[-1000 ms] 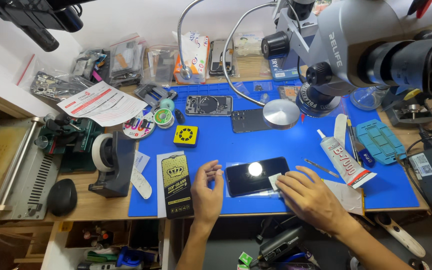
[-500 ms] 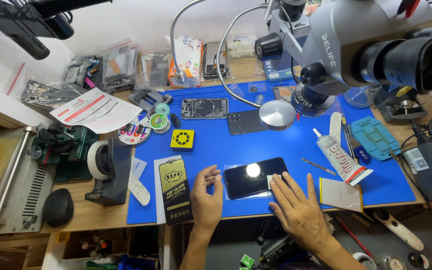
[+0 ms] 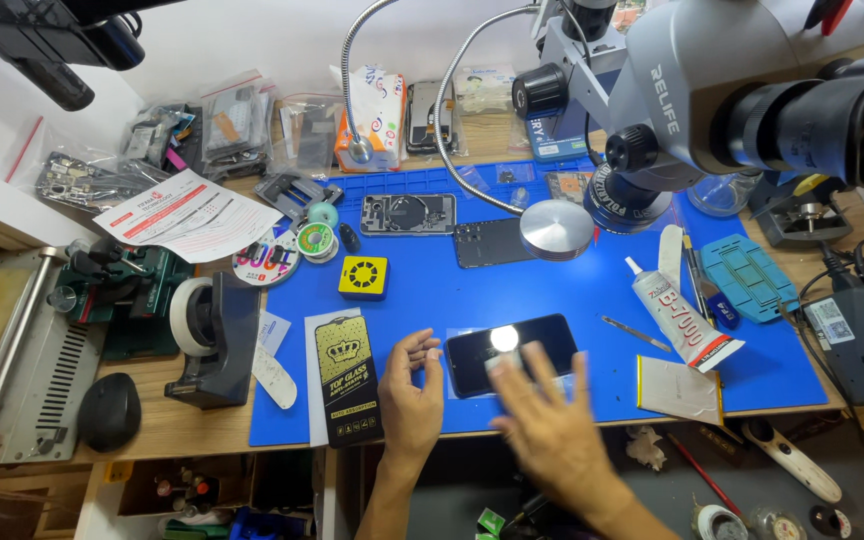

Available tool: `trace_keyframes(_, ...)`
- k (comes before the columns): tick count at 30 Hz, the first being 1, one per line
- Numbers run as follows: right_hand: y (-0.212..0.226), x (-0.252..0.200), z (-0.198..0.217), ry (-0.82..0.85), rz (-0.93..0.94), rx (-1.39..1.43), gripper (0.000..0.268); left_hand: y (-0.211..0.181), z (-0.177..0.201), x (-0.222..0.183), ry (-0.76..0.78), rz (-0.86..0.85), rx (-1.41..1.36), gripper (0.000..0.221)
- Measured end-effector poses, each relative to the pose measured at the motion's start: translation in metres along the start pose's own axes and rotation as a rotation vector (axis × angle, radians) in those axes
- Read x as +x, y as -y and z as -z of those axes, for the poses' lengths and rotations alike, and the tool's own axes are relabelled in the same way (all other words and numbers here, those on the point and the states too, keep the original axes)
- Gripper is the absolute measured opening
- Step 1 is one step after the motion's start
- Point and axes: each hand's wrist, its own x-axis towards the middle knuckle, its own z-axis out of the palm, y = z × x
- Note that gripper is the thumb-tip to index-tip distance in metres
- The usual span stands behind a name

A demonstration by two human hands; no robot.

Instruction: The person cleans a smartphone screen with a wipe, then applies a screen protector by aligning it and smoothing out air bubbles. The person uses a small card to press the protector firmly onto the screen and removes the backing film.

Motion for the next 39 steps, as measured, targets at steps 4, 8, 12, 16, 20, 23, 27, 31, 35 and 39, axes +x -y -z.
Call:
trace_keyframes(4, -0.020, -0.009, 0.011, -0.013, -0.036, -0.040, 0.071, -0.004, 0.004, 0.001, 0.029, 0.002, -0.010, 0.028)
trace_keyframes(8, -0.018, -0.012, 0.011, 0.042, -0.134, -0.087, 0.065, 0.003, 0.000, -0.001, 0.138, -0.087, 0.083, 0.036)
trace_keyframes(12, -0.026, -0.014, 0.011, 0.031, -0.131, -0.149, 0.059, -0.002, 0.001, 0.001, 0.181, -0.071, 0.099, 0.040)
trace_keyframes(16, -0.033, -0.019, 0.013, 0.053, -0.166, -0.199, 0.067, 0.000, 0.001, 0.001, 0.187, -0.078, 0.095, 0.039)
trace_keyframes(20, -0.037, -0.019, 0.021, 0.062, -0.138, -0.146, 0.067, -0.004, 0.003, 0.001, 0.236, -0.093, 0.115, 0.041)
trace_keyframes(23, -0.045, -0.009, 0.021, 0.115, -0.203, -0.155, 0.070, -0.001, 0.003, -0.001, 0.269, -0.097, 0.141, 0.043)
trace_keyframes(27, -0.070, 0.025, 0.003, 0.253, -0.291, -0.067, 0.069, 0.002, 0.000, -0.001, 0.256, -0.130, 0.181, 0.042)
trace_keyframes(31, -0.052, -0.004, 0.022, 0.192, -0.232, -0.165, 0.067, 0.002, -0.001, 0.000, 0.236, -0.159, 0.184, 0.041)
trace_keyframes(35, -0.050, -0.001, 0.024, 0.182, -0.232, -0.153, 0.071, 0.006, -0.001, 0.001, 0.224, -0.168, 0.188, 0.039)
trace_keyframes(39, -0.063, 0.025, 0.011, 0.246, -0.279, -0.063, 0.067, 0.005, -0.002, 0.000, 0.214, -0.182, 0.205, 0.039)
